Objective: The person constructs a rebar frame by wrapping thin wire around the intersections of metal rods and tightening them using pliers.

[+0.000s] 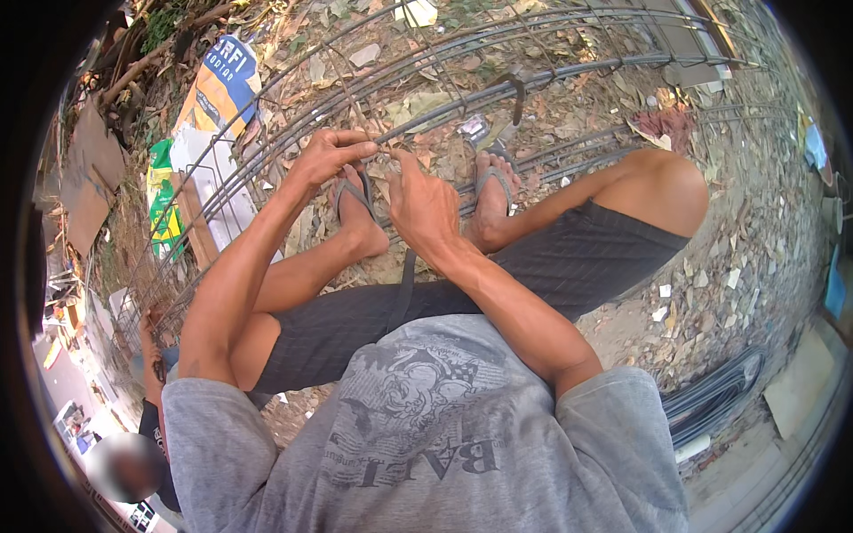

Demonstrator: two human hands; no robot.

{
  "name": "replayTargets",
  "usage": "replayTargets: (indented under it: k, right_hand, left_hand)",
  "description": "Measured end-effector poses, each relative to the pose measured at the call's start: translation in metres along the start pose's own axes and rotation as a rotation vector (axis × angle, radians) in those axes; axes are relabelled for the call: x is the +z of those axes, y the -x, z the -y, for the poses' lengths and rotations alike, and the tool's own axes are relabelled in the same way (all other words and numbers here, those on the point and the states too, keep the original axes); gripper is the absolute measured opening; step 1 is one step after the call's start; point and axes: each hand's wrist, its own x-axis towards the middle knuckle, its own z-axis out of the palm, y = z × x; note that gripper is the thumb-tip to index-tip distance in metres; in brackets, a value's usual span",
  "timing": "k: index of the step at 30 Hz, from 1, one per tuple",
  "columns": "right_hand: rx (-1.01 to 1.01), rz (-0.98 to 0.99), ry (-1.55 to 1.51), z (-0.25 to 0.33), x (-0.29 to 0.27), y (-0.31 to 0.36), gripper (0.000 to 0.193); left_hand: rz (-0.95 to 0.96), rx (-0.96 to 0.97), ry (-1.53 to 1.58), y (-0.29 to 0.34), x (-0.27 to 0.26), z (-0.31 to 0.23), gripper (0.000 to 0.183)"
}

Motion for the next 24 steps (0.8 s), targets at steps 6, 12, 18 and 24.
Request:
replayTargets:
  k: [6,12,18,24]
  right_hand:
    - [-0.202,-0.1,-0.166,-0.012,0.024,0.014,0.04]
    - [-0.22,0.113,-0.061,-0.035,0.056,-0.006,0.054]
    - [-0.128,0.17,0.228,-0.037,0.091,-0.017,0.087]
    - [-0.173,0.168,0.247,-0.04,0.093,-0.032,0.066]
  left_hand:
    - [0.024,-0.022,-0.002,0.0,-0.004,-0.001,0.039]
    - [-0.002,0.043,-0.041,-0.001,0.005,-0.002,0.039]
    - [-0.128,0.224,-0.151,0.001,0.008,0.006,0.035]
    - [-0.164,0.269,-0.052,-0.005,0.017,0.015,0.034]
